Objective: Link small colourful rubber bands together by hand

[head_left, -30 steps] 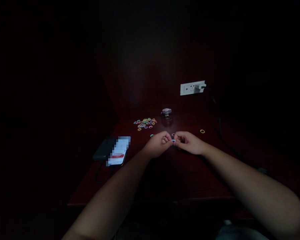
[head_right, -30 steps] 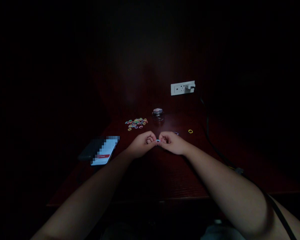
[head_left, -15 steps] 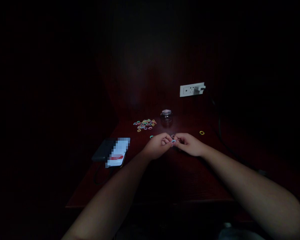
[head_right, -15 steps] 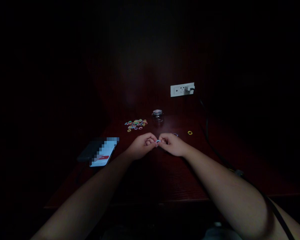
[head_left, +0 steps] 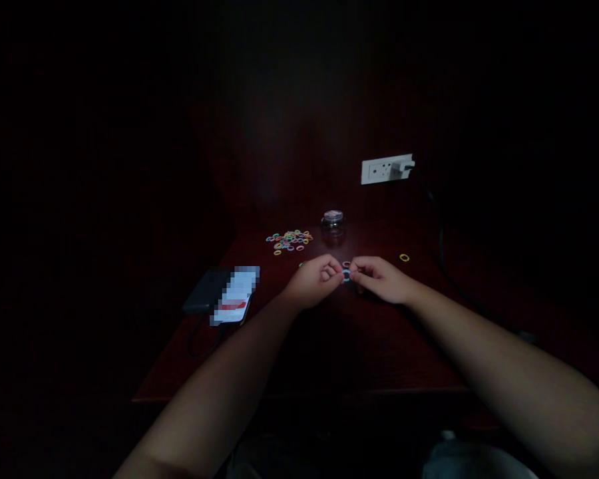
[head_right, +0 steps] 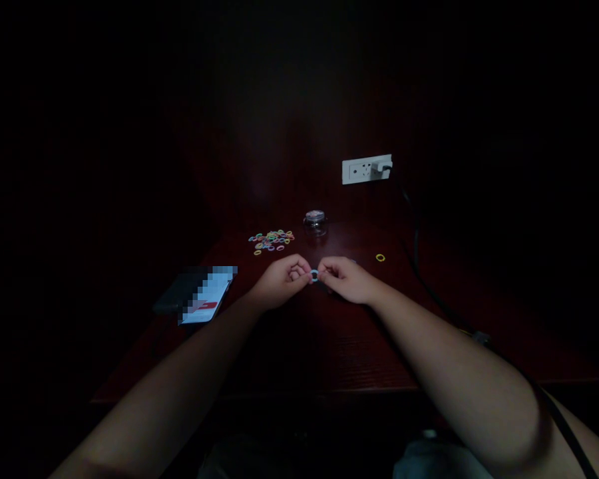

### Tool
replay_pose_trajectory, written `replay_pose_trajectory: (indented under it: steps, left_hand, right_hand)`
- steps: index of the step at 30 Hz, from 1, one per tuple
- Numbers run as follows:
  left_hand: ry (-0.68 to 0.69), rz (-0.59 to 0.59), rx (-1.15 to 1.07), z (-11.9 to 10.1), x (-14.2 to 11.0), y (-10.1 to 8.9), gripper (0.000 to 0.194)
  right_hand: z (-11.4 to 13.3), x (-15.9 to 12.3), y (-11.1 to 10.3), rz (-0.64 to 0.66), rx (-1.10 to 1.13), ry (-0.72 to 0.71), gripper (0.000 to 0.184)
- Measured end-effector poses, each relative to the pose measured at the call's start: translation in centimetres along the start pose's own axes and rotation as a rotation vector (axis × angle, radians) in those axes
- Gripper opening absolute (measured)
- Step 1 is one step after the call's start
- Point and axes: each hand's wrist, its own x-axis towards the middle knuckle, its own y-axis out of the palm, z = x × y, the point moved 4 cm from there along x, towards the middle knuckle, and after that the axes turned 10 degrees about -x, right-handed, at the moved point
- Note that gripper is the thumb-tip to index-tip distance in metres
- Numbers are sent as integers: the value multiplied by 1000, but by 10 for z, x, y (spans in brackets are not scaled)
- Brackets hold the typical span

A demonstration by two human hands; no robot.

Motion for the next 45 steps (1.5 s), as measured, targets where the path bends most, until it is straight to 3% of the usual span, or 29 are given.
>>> replay_pose_trajectory:
  steps: [18, 33, 45]
  left_hand:
    - [-4, 49, -31, 1, 0, 4, 17]
    - [-16, 53, -93, -1, 0, 6, 16]
    - [-9, -7, -81, 0, 1, 2, 13]
  right_hand:
    - [0, 2, 2, -33, 26, -39, 19]
    - [4, 3, 1, -129, 166, 2, 30]
    - [8, 2, 2, -83, 211, 1, 26]
